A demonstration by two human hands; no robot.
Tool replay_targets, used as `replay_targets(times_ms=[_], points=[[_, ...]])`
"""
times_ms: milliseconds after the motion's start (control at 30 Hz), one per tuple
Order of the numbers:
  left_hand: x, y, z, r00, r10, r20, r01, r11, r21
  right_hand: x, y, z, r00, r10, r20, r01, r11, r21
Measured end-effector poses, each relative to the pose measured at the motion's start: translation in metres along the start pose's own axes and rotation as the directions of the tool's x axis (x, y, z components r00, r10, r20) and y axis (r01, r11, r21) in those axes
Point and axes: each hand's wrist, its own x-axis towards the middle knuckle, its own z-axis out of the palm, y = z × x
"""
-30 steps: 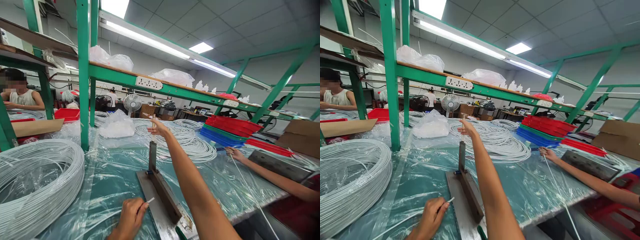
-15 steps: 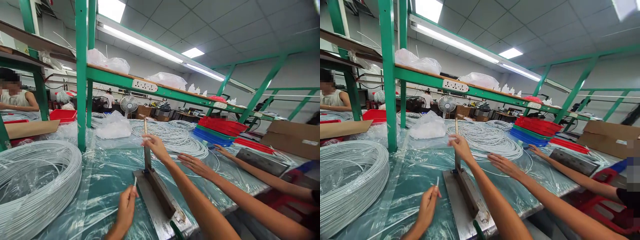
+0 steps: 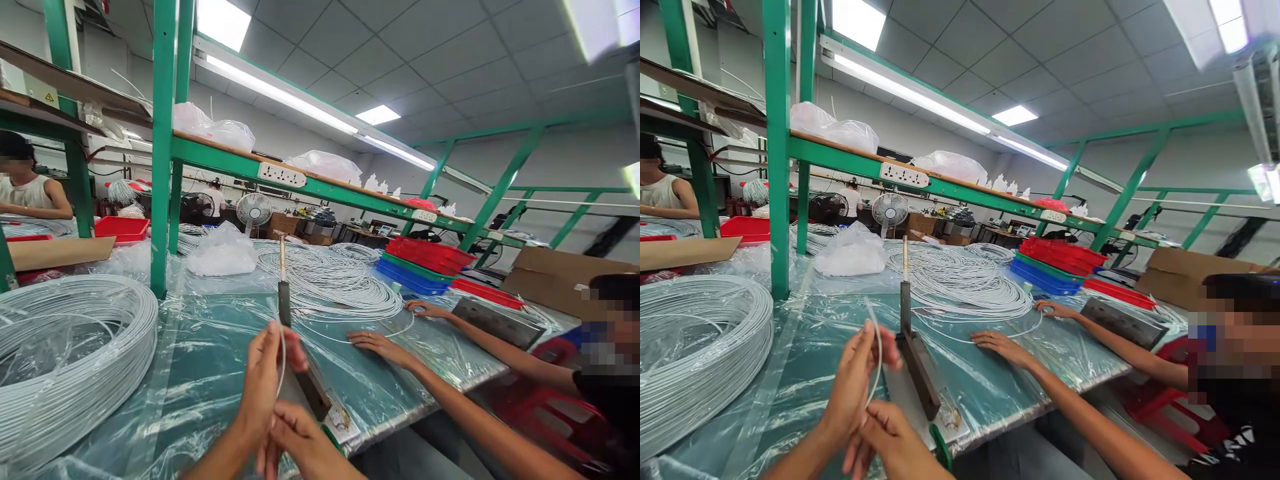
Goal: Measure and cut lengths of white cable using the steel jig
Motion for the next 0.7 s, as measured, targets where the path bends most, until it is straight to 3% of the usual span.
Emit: replay_targets(times_ms=[67, 167, 300, 367, 500, 700], points=[[-0.003, 0.010, -0.007, 0.991, 0.006, 0.137, -0.045, 0.957, 0.287, -0.004, -0.011, -0.011, 0.990, -0.042, -0.134, 0.048, 0.998, 0.040], [-0.011, 0.030, -0.029, 0.945, -0.109, 0.307, -0.149, 0.694, 0.704, -0.015, -0.032, -0.048, 0.912, -0.092, -0.399, 0.129, 0.989, 0.067], [-0.022, 0.047, -0.065, 0.891, -0.324, 0.317, -0.208, 0.330, 0.921, -0.035, -0.052, -0.122, 0.653, -0.125, -0.747, 0.283, 0.955, 0.087], [-0.024, 0.050, -0.084, 0.887, -0.376, 0.267, -0.201, 0.206, 0.958, -0.046, -0.055, -0.159, 0.577, -0.123, -0.808, 0.325, 0.942, 0.089], [-0.026, 0.054, -0.109, 0.883, -0.433, 0.183, -0.179, 0.051, 0.983, -0.066, -0.051, -0.205, 0.529, -0.070, -0.846, 0.307, 0.945, 0.114], [-0.030, 0.059, -0.116, 0.878, -0.445, 0.178, -0.180, 0.038, 0.983, -0.077, -0.039, -0.216, 0.542, -0.006, -0.840, 0.244, 0.958, 0.151]])
